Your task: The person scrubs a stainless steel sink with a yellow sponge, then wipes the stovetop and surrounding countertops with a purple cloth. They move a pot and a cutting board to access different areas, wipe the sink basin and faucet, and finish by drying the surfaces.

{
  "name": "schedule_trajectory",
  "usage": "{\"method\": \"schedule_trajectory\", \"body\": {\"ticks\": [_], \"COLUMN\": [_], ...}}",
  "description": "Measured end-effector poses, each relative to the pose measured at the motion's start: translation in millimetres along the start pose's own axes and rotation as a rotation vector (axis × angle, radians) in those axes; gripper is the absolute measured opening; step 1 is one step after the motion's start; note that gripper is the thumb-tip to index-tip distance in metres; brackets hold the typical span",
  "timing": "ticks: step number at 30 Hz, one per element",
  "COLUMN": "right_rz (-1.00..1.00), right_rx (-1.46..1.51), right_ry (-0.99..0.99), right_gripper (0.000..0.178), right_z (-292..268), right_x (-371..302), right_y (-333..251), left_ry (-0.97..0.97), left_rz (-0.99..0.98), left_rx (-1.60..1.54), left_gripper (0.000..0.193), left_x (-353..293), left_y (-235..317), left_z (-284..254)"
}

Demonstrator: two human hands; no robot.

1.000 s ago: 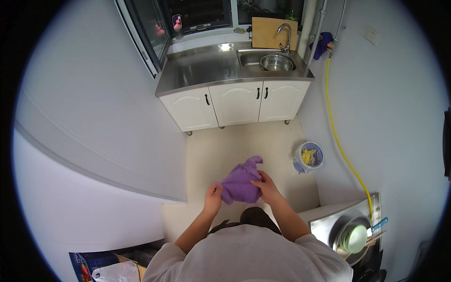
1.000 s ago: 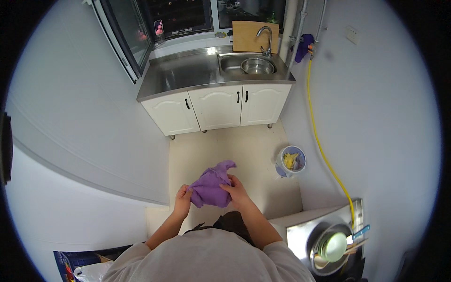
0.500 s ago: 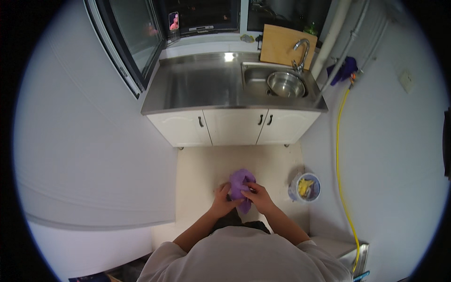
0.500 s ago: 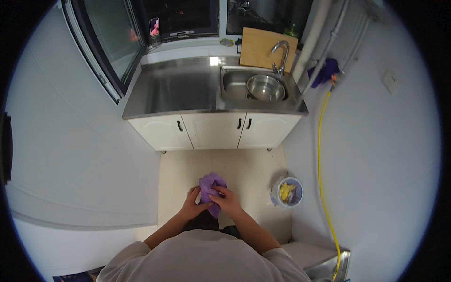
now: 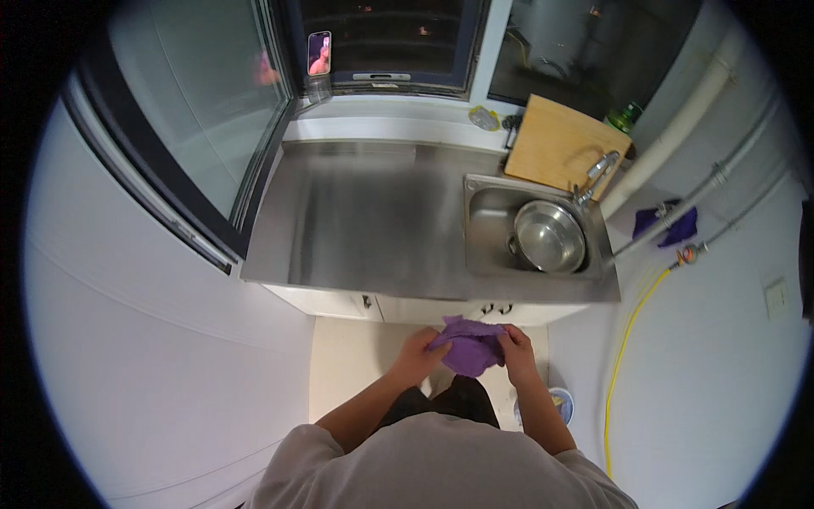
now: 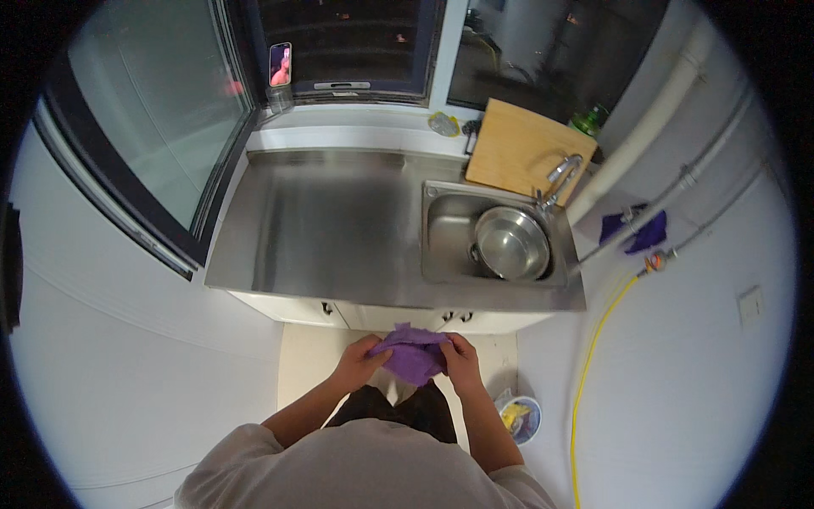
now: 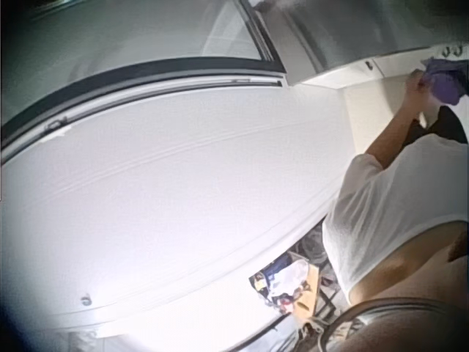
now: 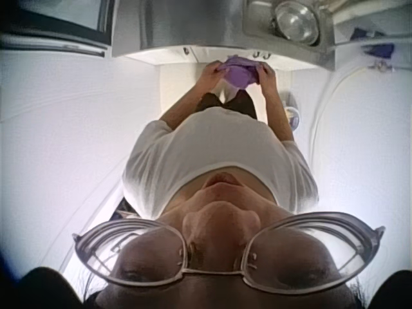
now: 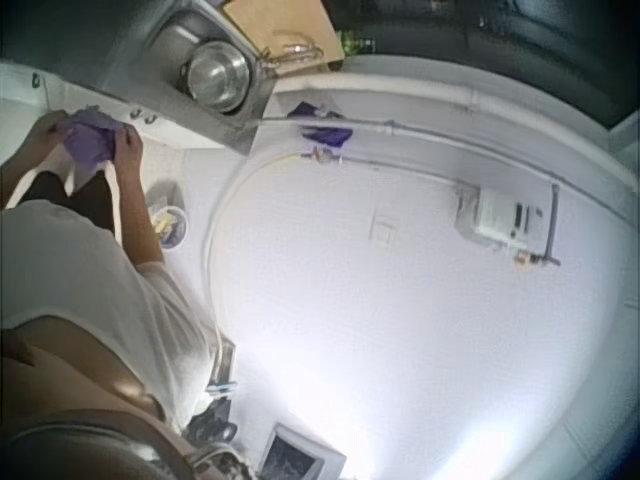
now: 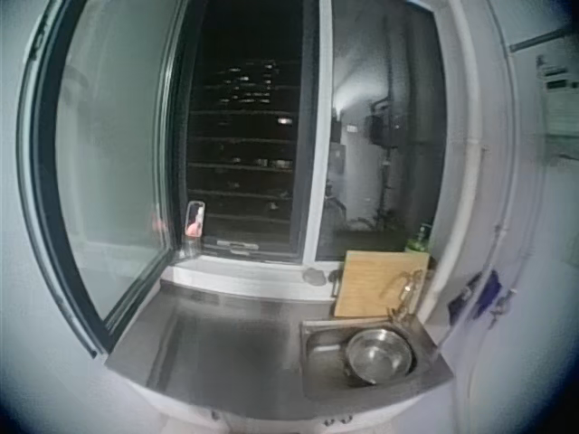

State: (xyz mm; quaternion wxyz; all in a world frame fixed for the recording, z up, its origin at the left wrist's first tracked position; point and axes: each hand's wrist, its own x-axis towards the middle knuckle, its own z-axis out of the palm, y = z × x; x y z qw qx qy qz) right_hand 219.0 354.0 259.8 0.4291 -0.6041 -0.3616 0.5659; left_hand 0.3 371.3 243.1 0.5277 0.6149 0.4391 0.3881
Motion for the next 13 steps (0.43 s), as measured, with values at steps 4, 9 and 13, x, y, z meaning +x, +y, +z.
{"method": "schedule_trajectory", "body": {"ticks": [4,9,13], "right_rz": [0.245,0.273,-0.602], "right_rx": [0.216,-0.191,-0.954], "right_ry": [-0.158,-0.404,-0.020], "right_gripper": [0.028,0.040,0.052], "right_z": [9.6,6.7,26.2], "right_x": [78.8,203.9,273.2], "right_y": [-23.6,-53.4,-44.7], "left_ry": [0.101,0.268,0.439], "left_rz": [-0.049,-0.124,0.021], "left_rx": [-0.229,-0.032,0.509], "left_gripper": [0.020,0.021,0.038], "left_x": [54.7,139.1,196.1], "left_y": [-1.0,1.2,-43.5], "left_z": [-8.2,-16.0,-23.9]}}
